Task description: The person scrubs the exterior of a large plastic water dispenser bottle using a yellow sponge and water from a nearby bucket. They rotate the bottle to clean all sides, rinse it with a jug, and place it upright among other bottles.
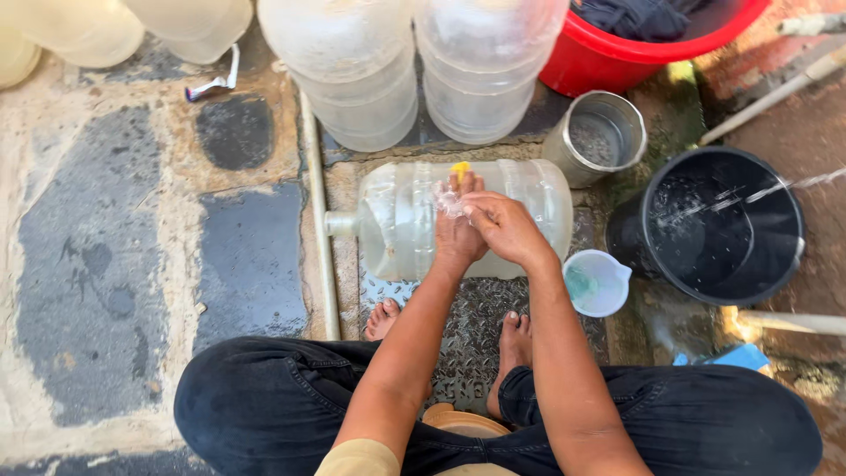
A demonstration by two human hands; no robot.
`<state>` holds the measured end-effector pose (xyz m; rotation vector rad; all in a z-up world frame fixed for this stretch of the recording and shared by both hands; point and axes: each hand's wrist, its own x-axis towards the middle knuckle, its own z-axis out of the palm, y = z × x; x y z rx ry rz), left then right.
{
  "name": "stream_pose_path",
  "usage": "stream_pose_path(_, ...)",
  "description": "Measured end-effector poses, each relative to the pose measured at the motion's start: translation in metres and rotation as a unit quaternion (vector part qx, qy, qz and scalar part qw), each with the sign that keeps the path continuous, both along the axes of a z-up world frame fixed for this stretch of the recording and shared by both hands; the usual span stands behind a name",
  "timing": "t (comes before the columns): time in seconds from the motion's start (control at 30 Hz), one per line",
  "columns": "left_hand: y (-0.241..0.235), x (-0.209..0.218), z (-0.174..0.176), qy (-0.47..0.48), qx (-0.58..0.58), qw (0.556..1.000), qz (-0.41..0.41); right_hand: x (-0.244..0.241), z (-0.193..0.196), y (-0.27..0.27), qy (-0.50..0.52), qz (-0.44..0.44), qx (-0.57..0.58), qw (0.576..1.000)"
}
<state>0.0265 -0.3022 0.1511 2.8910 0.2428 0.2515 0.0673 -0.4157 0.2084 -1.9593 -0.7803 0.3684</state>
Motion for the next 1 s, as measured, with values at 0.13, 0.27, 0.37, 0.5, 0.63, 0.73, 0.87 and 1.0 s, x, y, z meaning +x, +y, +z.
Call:
stream_pose_path(0.13,0.021,-0.01,-0.01,-0.036,-0.029,0.997,-0.069,0.029,-0.029,-0.008,-0.215,-0.238,-0.05,0.946)
stream_pose_path(0.27,0.087,-0.023,0.01,-0.005,-0.015,0.997,0.078,0.05,-0.043,-0.033,-0.116,-0.436,-0.17,0.876)
stream_pose_path(0.37,0.087,-0.028,0.02,0.067,-0.034,0.989,0.124,0.047,-0.042,-0.046,0.089,-0.445,-0.261,0.852)
stream_pose_path(0.5,0.034,0.006,0.013,-0.001,-0.048,0.997,0.06,0.01,-0.076,-0.051,-0.056,-0.492,-0.186,0.848)
stream_pose_path(0.63,-0.053,0.029,0.001,-0.026,-0.099,0.991,-0.081,-0.02,-0.119,-0.071,-0.199,-0.507,-0.064,0.837)
stream_pose_path(0.73,-0.063,0.023,-0.011,-0.039,-0.143,0.976,-0.158,-0.025,-0.135,-0.082,-0.206,-0.528,-0.042,0.823)
stream_pose_path(0.87,0.038,-0.001,-0.011,-0.038,-0.096,0.994,0.047,-0.028,-0.146,-0.09,-0.222,-0.511,-0.036,0.83)
stream_pose_path(1.0,0.091,-0.006,0.019,0.148,-0.023,0.983,0.107,-0.044,-0.157,-0.075,-0.213,-0.492,-0.045,0.843)
